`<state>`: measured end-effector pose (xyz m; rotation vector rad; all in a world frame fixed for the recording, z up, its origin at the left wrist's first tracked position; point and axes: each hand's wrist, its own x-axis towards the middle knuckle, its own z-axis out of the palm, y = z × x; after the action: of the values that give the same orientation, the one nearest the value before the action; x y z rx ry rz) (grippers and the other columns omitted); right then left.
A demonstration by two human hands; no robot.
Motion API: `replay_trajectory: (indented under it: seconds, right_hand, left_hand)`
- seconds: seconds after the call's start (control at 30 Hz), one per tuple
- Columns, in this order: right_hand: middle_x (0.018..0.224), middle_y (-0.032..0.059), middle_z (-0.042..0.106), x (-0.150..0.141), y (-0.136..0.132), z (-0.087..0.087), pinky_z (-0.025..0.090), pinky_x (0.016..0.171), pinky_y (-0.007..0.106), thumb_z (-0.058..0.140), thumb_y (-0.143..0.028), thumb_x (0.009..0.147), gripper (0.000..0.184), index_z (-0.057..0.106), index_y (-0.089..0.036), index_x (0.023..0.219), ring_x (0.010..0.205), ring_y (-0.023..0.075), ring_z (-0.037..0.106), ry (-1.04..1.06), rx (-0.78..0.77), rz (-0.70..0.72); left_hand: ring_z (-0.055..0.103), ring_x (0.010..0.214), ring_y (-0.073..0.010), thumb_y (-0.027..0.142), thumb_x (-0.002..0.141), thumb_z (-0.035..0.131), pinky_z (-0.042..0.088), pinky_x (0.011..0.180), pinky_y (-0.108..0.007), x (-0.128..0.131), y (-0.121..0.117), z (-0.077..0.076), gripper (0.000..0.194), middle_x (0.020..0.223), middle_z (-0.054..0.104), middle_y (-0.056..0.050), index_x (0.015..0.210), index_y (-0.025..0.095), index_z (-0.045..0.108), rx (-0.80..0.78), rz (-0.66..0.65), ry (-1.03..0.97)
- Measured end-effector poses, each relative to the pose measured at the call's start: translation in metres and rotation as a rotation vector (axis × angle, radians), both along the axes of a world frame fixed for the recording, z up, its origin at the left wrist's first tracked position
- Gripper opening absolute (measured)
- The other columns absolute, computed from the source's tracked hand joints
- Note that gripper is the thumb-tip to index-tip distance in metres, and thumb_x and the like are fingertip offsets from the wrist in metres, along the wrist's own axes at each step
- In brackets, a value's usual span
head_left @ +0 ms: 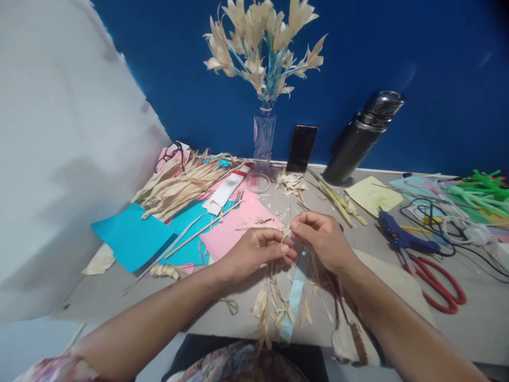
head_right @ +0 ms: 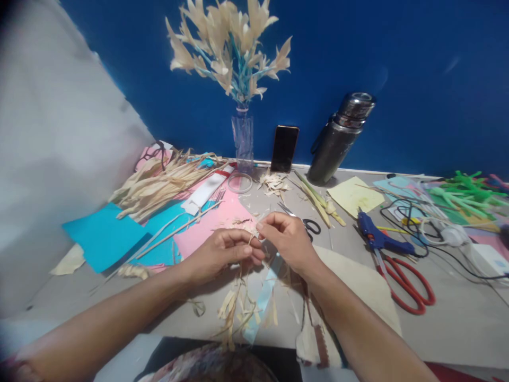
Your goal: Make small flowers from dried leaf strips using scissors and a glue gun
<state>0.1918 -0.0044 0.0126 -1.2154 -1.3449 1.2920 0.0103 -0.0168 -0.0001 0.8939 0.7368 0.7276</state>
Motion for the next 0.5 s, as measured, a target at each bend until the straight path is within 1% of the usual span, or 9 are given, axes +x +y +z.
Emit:
replay_trajectory:
  seconds: [0.1, 0.2, 0.23, 0.27, 0.3, 0.37, 0.43, 0.47, 0.5]
  right_hand:
    - [0.062, 0.0005, 0.066, -0.004, -0.004, 0.000, 0.044, 0.057, 0.025, 0.074, -0.038, 0.078, 0.025, 0.065, -0.017, 0.067, 0.057, 0.0131, 0.057, 0.004, -0.015, 0.097]
    - [0.062, 0.0000, 0.065, 0.002, -0.005, 0.000, 0.043, 0.057, 0.024, 0.075, -0.037, 0.079, 0.026, 0.064, -0.017, 0.067, 0.056, 0.0119, 0.057, 0.065, -0.034, 0.170]
    - [0.061, -0.0005, 0.064, 0.006, -0.005, 0.001, 0.042, 0.056, 0.023, 0.076, -0.037, 0.079, 0.027, 0.064, -0.017, 0.066, 0.055, 0.0111, 0.055, 0.107, -0.036, 0.217]
    - [0.059, -0.0007, 0.063, 0.011, -0.005, 0.001, 0.041, 0.054, 0.023, 0.076, -0.037, 0.079, 0.027, 0.064, -0.017, 0.066, 0.053, 0.0106, 0.053, 0.154, -0.038, 0.303]
    - [0.058, -0.0005, 0.062, 0.016, -0.004, 0.001, 0.041, 0.053, 0.022, 0.077, -0.038, 0.079, 0.028, 0.065, -0.017, 0.066, 0.052, 0.0105, 0.053, 0.209, -0.041, 0.436]
    - [0.056, 0.0013, 0.063, 0.024, -0.005, 0.002, 0.043, 0.053, 0.023, 0.079, -0.045, 0.077, 0.032, 0.068, -0.017, 0.064, 0.049, 0.0112, 0.054, 0.307, -0.038, 0.827]
    - [0.053, 0.0033, 0.063, 0.030, -0.006, 0.001, 0.045, 0.054, 0.023, 0.079, -0.052, 0.076, 0.039, 0.069, -0.018, 0.059, 0.048, 0.0115, 0.056, 0.403, 0.020, 1.195]
    - [0.052, 0.0040, 0.063, 0.033, -0.006, 0.001, 0.046, 0.055, 0.022, 0.078, -0.056, 0.075, 0.043, 0.069, -0.018, 0.057, 0.047, 0.0112, 0.057, 0.447, 0.061, 1.303]
    - [0.050, 0.0040, 0.062, 0.036, -0.005, 0.000, 0.046, 0.055, 0.021, 0.077, -0.058, 0.075, 0.046, 0.067, -0.019, 0.054, 0.047, 0.0108, 0.057, 0.482, 0.096, 1.344]
  left_hand:
    - [0.068, 0.066, -0.0148, 0.030, 0.077, 0.080, 0.052, 0.065, -0.026, 0.000, 0.001, 0.004, 0.022, 0.077, 0.073, -0.010, 0.081, 0.010, 0.071, 0.074, 0.117, 0.031]
    - [0.066, 0.059, -0.0145, 0.029, 0.079, 0.076, 0.052, 0.060, -0.025, -0.002, 0.007, 0.005, 0.021, 0.067, 0.071, -0.009, 0.073, 0.010, 0.069, 0.024, 0.185, 0.020]
    - [0.066, 0.059, -0.0146, 0.027, 0.079, 0.075, 0.052, 0.060, -0.024, -0.003, 0.009, 0.005, 0.020, 0.067, 0.070, -0.009, 0.073, 0.010, 0.068, -0.003, 0.206, 0.002]
    - [0.066, 0.058, -0.0144, 0.026, 0.079, 0.074, 0.052, 0.059, -0.024, -0.004, 0.012, 0.005, 0.018, 0.067, 0.070, -0.009, 0.073, 0.010, 0.068, -0.027, 0.232, -0.021]
    - [0.066, 0.058, -0.0141, 0.024, 0.078, 0.073, 0.053, 0.058, -0.024, -0.006, 0.015, 0.005, 0.016, 0.067, 0.070, -0.008, 0.073, 0.010, 0.067, -0.052, 0.263, -0.047]
    - [0.064, 0.056, -0.0135, 0.023, 0.078, 0.072, 0.053, 0.055, -0.025, -0.011, 0.022, 0.003, 0.014, 0.068, 0.068, -0.006, 0.073, 0.011, 0.065, -0.105, 0.328, -0.086]
    - [0.062, 0.055, -0.0135, 0.022, 0.078, 0.072, 0.053, 0.052, -0.026, -0.015, 0.027, 0.001, 0.013, 0.068, 0.066, -0.005, 0.073, 0.012, 0.064, -0.133, 0.379, -0.100]
    - [0.061, 0.055, -0.0138, 0.022, 0.079, 0.072, 0.053, 0.052, -0.027, -0.016, 0.029, 0.000, 0.013, 0.069, 0.066, -0.005, 0.074, 0.013, 0.064, -0.143, 0.383, -0.103]
    - [0.061, 0.055, -0.0139, 0.022, 0.079, 0.072, 0.053, 0.052, -0.027, -0.018, 0.030, 0.000, 0.013, 0.071, 0.066, -0.005, 0.075, 0.013, 0.065, -0.147, 0.378, -0.106]
